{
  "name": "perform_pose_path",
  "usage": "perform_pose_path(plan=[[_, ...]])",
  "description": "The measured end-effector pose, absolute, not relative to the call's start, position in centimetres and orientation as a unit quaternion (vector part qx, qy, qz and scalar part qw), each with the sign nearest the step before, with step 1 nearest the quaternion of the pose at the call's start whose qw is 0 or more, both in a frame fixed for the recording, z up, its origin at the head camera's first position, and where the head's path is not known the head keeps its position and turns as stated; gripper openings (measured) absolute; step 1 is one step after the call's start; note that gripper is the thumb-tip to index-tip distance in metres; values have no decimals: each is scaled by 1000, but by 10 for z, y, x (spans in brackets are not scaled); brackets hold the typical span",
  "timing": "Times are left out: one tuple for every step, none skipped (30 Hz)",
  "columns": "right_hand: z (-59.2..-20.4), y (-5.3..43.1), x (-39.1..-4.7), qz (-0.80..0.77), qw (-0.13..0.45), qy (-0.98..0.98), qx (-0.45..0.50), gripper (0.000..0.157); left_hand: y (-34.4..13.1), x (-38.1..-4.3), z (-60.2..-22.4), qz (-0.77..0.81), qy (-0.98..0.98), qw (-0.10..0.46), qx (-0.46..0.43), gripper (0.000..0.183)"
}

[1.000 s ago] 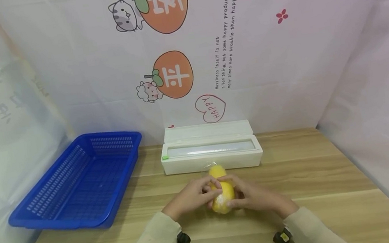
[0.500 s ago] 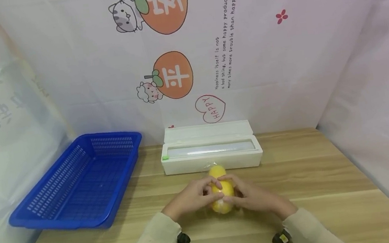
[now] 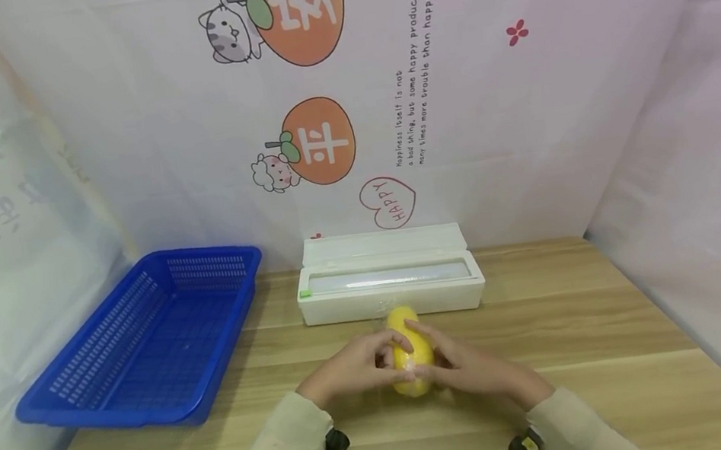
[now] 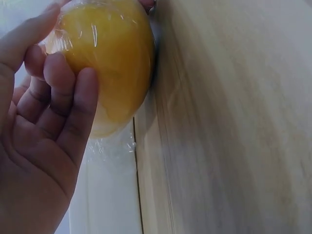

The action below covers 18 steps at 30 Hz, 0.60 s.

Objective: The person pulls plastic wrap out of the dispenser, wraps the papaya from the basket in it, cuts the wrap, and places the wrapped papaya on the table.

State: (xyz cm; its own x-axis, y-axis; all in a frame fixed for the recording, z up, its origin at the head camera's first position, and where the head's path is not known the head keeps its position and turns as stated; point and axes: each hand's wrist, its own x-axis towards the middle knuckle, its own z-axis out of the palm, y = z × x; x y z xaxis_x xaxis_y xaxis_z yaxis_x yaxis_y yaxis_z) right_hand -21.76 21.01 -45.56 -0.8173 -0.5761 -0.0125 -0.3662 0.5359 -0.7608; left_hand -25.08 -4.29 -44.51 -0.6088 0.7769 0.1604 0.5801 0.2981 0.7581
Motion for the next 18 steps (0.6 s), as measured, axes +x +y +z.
perform_pose_path(plan=[[-455, 210, -217, -393, 128, 870, -268, 76, -43, -251, -446, 415, 795, 120, 426, 34], [-456, 209, -217, -388, 122, 875, -264, 78, -44, -251, -447, 420, 792, 123, 426, 32], [-456, 208, -216, -381, 115, 880, -259, 80, -45, -252, -449, 427, 788, 126, 424, 30], [-456, 208, -216, -377, 111, 883, -257, 82, -47, -252, -451, 440, 784, 135, 417, 28], [-456, 208, -216, -376, 108, 884, -255, 84, -48, -253, -453, 454, 780, 144, 405, 26], [-456, 207, -216, -377, 104, 884, -256, 85, -50, -254, -455, 469, 778, 151, 389, 23], [-456, 207, -216, -377, 102, 885, -254, 87, -52, -255, -457, 484, 778, 156, 369, 22], [-456, 206, -216, -379, 101, 885, -252, 88, -55, -255, -459, 497, 780, 158, 346, 21], [-456, 206, -215, -381, 101, 884, -252, 89, -57, -256, -460, 507, 784, 158, 322, 21], [-456, 205, -215, -383, 101, 883, -252, 90, -59, -256, -460, 515, 789, 158, 297, 23], [-456, 205, -214, -385, 101, 883, -250, 90, -60, -257, -460, 515, 796, 155, 277, 26], [-456, 205, -214, -384, 100, 884, -248, 90, -62, -257, -460, 514, 802, 153, 262, 30], [-455, 205, -213, -382, 99, 886, -245, 90, -62, -257, -459, 511, 808, 154, 249, 34], [-455, 205, -212, -380, 98, 887, -243, 91, -63, -257, -458, 506, 813, 158, 240, 38], [-455, 205, -211, -377, 96, 889, -240, 91, -62, -257, -457, 499, 819, 161, 233, 42], [-455, 205, -211, -374, 94, 891, -239, 91, -61, -257, -456, 491, 825, 164, 229, 45], [-456, 205, -210, -372, 92, 892, -238, 91, -60, -257, -455, 483, 830, 165, 226, 48], [-456, 205, -210, -370, 88, 893, -238, 90, -58, -257, -454, 475, 835, 165, 223, 50]])
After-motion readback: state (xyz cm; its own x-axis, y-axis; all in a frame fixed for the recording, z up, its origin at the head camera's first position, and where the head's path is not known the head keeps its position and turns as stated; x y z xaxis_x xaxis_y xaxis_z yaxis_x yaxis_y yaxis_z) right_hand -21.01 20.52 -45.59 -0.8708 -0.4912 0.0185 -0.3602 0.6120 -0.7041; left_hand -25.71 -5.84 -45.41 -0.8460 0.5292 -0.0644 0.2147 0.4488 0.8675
